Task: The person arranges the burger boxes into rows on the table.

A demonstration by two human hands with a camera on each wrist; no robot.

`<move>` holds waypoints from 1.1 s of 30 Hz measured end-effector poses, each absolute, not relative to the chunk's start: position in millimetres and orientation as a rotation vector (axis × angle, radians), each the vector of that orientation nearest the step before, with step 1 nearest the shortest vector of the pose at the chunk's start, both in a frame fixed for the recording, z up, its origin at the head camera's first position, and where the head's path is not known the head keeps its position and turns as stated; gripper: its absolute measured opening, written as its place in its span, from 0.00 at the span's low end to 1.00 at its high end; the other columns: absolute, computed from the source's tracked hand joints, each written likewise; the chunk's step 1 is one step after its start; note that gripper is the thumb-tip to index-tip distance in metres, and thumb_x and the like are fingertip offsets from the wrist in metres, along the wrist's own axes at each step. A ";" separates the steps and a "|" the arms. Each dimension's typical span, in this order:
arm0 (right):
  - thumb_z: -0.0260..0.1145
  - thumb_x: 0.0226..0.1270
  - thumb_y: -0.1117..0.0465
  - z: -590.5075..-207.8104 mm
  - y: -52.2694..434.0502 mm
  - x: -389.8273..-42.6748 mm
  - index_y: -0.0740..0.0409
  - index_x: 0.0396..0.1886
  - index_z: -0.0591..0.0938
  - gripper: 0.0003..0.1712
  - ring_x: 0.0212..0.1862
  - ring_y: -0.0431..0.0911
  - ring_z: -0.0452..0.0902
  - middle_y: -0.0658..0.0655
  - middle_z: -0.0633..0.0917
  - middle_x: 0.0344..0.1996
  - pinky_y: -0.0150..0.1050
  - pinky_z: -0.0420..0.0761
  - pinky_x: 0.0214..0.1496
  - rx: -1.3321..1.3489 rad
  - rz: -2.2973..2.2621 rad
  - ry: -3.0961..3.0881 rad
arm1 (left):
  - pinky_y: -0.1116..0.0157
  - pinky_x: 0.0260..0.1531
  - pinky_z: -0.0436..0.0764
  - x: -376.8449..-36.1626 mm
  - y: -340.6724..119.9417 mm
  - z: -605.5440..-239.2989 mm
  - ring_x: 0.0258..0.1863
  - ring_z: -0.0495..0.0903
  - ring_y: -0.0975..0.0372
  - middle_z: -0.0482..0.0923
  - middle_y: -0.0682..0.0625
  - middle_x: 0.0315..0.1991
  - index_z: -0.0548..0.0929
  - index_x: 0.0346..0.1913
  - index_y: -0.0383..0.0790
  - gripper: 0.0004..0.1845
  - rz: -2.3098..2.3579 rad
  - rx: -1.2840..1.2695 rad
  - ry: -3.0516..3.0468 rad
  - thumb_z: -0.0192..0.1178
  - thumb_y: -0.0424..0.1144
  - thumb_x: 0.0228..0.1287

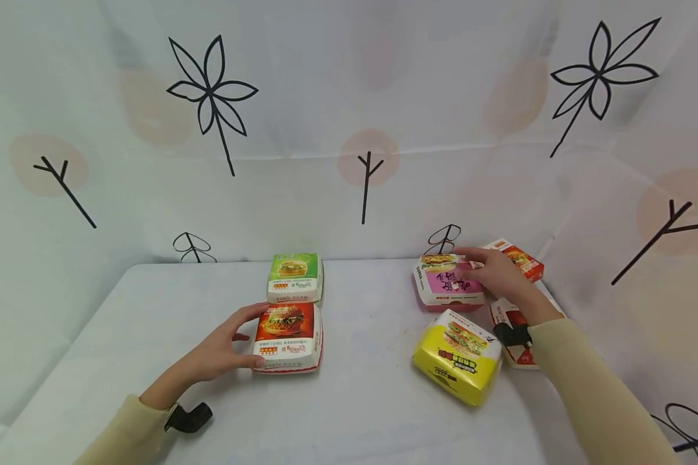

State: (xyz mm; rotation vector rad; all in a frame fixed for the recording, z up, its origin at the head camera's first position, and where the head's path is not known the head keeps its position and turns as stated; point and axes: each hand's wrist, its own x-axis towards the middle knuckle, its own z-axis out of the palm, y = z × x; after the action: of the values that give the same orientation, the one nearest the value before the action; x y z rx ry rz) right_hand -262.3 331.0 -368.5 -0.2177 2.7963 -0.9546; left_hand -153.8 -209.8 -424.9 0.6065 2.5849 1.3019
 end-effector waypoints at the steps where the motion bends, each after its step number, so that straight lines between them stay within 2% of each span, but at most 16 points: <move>1: 0.64 0.72 0.50 -367.6 331.0 -262.2 0.57 0.75 0.65 0.37 0.62 0.67 0.66 0.74 0.67 0.67 0.58 0.78 0.56 -0.207 -0.934 2.792 | 0.48 0.57 0.75 -154.1 -209.8 -424.7 0.70 0.61 0.49 0.56 0.49 0.76 0.60 0.76 0.52 0.51 1.300 0.606 2.587 0.76 0.53 0.52; 6: 0.64 0.71 0.53 -367.1 331.8 -263.6 0.57 0.75 0.66 0.36 0.57 0.65 0.67 0.75 0.68 0.65 0.49 0.81 0.50 -0.157 -0.883 2.780 | 0.48 0.57 0.75 -155.0 -209.3 -423.2 0.70 0.61 0.50 0.56 0.49 0.76 0.60 0.76 0.51 0.50 1.290 0.597 2.590 0.76 0.53 0.52; 16: 0.65 0.70 0.56 -365.0 325.7 -269.9 0.60 0.73 0.68 0.34 0.61 0.68 0.67 0.75 0.70 0.64 0.56 0.79 0.55 -0.206 -0.838 2.752 | 0.49 0.57 0.75 -155.3 -208.9 -422.7 0.70 0.61 0.50 0.57 0.49 0.75 0.60 0.76 0.51 0.51 1.289 0.593 2.584 0.76 0.53 0.51; 23: 0.66 0.69 0.54 -366.1 313.2 -281.6 0.60 0.73 0.68 0.35 0.66 0.71 0.62 0.76 0.68 0.66 0.66 0.70 0.61 -0.231 -0.863 2.710 | 0.48 0.57 0.75 -153.5 -208.7 -421.3 0.70 0.61 0.49 0.57 0.49 0.75 0.60 0.76 0.51 0.51 1.289 0.582 2.581 0.76 0.52 0.51; 33: 0.67 0.68 0.57 -364.4 282.5 -285.4 0.58 0.71 0.72 0.33 0.66 0.69 0.63 0.74 0.69 0.66 0.64 0.70 0.63 -0.275 -0.886 2.717 | 0.47 0.58 0.75 -151.9 -207.2 -417.4 0.70 0.61 0.49 0.56 0.49 0.76 0.60 0.76 0.50 0.51 1.291 0.580 2.569 0.76 0.52 0.51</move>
State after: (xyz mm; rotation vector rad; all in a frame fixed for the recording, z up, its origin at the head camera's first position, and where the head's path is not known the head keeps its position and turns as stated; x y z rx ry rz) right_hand -285.4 282.5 -364.4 -0.2751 2.7172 -0.8856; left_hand -151.9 -207.2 -417.4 0.5801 2.5688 1.2910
